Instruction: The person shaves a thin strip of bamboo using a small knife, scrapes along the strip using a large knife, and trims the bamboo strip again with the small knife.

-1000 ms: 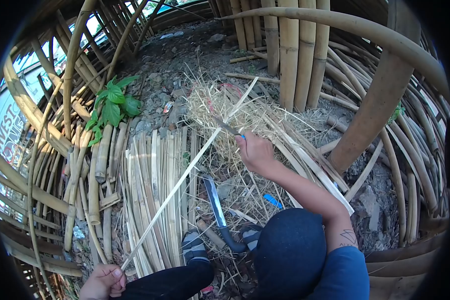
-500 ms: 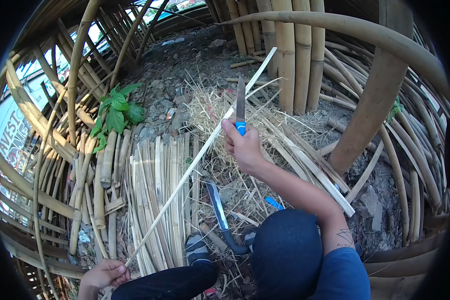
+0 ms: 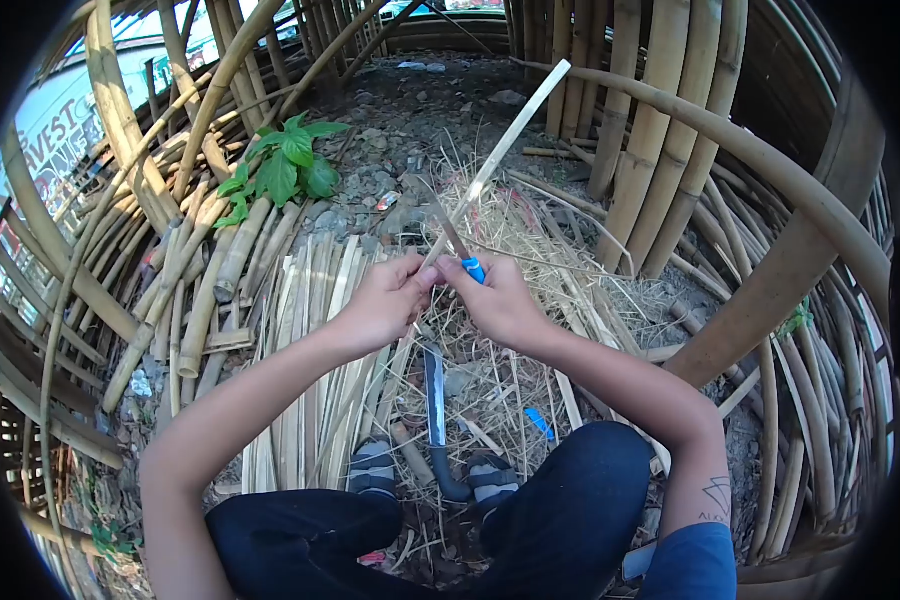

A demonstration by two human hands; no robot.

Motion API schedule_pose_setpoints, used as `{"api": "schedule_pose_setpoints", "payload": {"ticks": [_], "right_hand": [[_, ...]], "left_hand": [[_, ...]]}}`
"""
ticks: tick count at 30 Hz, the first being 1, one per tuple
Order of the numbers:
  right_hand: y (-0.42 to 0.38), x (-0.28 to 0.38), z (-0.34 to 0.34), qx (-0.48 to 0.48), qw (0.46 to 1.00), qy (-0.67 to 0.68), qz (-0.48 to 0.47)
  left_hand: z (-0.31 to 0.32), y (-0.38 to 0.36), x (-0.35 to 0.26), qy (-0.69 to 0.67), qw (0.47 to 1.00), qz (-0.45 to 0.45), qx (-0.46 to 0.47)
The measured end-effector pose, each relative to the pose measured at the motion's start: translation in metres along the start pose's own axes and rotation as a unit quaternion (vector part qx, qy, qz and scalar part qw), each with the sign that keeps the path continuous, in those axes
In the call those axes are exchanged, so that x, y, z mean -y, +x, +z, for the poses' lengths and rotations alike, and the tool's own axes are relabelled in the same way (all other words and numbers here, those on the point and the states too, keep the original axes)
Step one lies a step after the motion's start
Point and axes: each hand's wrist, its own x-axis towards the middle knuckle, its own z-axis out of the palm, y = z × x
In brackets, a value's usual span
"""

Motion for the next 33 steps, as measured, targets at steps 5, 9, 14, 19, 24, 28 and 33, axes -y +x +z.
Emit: {"api": "schedule_pose_setpoints", "payload": {"ticks": [5, 9, 14, 19, 24, 28, 33], "right_hand": [[-0.024, 0.029, -0.029, -0.118, 0.885, -0.239, -0.381], [-0.014, 0.034, -0.031, -0.203, 0.899, -0.255, -0.292], [-0.016, 0.029, -0.021, -0.154, 0.966, -0.156, -0.134], [-0.011, 0.017, -0.014, -0.185, 0.892, -0.199, -0.362], [-0.003, 0.010, -0.003, -0.146, 0.959, -0.063, -0.233], [-0.006, 0.023, -0.003, 0.021, 0.938, 0.347, -0.001], [-0.004, 0.031, 0.000, 0.094, 0.903, 0.419, -0.009]], "left_hand": [[-0.003, 0.003, 0.013, 0.046, 0.990, 0.068, -0.112], [0.016, -0.010, 0.001, 0.095, 0.989, 0.045, -0.109], [0.023, -0.021, -0.004, 0.041, 0.993, 0.056, -0.098], [0.025, -0.030, -0.007, 0.018, 0.993, 0.040, -0.108], [0.024, -0.042, -0.030, -0.044, 0.995, -0.012, -0.093], [0.010, -0.044, -0.034, -0.190, 0.981, -0.046, 0.009], [-0.004, -0.050, -0.038, -0.252, 0.964, -0.074, 0.048]]}}
